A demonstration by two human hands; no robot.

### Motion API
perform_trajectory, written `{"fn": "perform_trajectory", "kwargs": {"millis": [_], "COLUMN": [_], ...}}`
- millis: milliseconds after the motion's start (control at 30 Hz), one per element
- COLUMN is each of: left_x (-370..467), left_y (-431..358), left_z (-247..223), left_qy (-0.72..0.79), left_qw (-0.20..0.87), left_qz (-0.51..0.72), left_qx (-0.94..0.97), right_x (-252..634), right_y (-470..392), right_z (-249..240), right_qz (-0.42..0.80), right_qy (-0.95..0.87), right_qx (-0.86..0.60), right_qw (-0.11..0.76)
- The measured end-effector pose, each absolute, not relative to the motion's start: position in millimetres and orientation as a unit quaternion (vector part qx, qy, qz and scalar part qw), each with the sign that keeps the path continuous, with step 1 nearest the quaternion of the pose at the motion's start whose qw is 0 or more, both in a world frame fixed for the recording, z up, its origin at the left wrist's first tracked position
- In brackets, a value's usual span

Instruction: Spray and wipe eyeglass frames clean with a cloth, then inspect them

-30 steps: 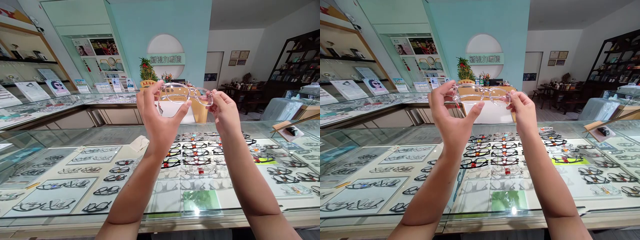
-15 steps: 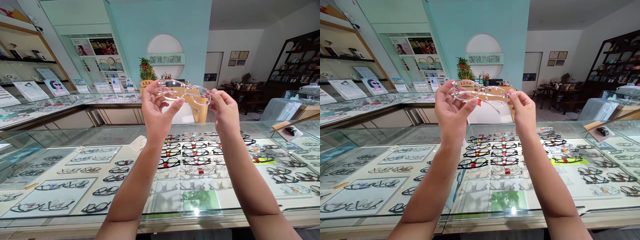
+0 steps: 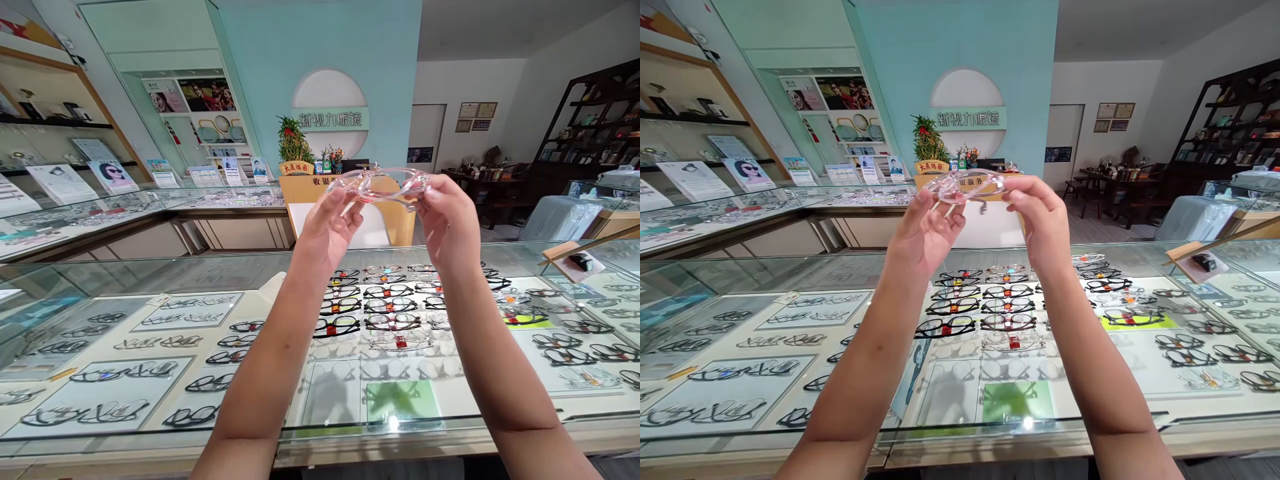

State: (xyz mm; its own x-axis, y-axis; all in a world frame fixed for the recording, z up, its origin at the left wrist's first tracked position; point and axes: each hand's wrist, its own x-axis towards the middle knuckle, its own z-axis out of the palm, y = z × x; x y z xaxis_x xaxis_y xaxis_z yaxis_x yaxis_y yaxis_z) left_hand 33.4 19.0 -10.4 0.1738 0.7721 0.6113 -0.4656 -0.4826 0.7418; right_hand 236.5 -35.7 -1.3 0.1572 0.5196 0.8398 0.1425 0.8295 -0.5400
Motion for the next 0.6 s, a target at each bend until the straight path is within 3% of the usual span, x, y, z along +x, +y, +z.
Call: {"fn": "perform_trajectory", "kwargs": {"millis": [267,600], "left_x": [44.3,45.8], "left_y": [5.1,8.9], "left_z": [-9.4,-12.5], "left_qy": [0.086,0.106], "left_qw": [0.769,0.824], "left_qz": [0.467,0.388], "left_qx": [0.428,0.399], "right_x": [225.5,227.4], "right_y": [-41.0,-37.0], "right_z": [-6.1,-8.3], "right_qz": [-0.126,-0.163], "right_qy": [-0.751,-0.779], "right_qx": [-0.246,-0.243], "right_qw": [0.6,0.555]}}
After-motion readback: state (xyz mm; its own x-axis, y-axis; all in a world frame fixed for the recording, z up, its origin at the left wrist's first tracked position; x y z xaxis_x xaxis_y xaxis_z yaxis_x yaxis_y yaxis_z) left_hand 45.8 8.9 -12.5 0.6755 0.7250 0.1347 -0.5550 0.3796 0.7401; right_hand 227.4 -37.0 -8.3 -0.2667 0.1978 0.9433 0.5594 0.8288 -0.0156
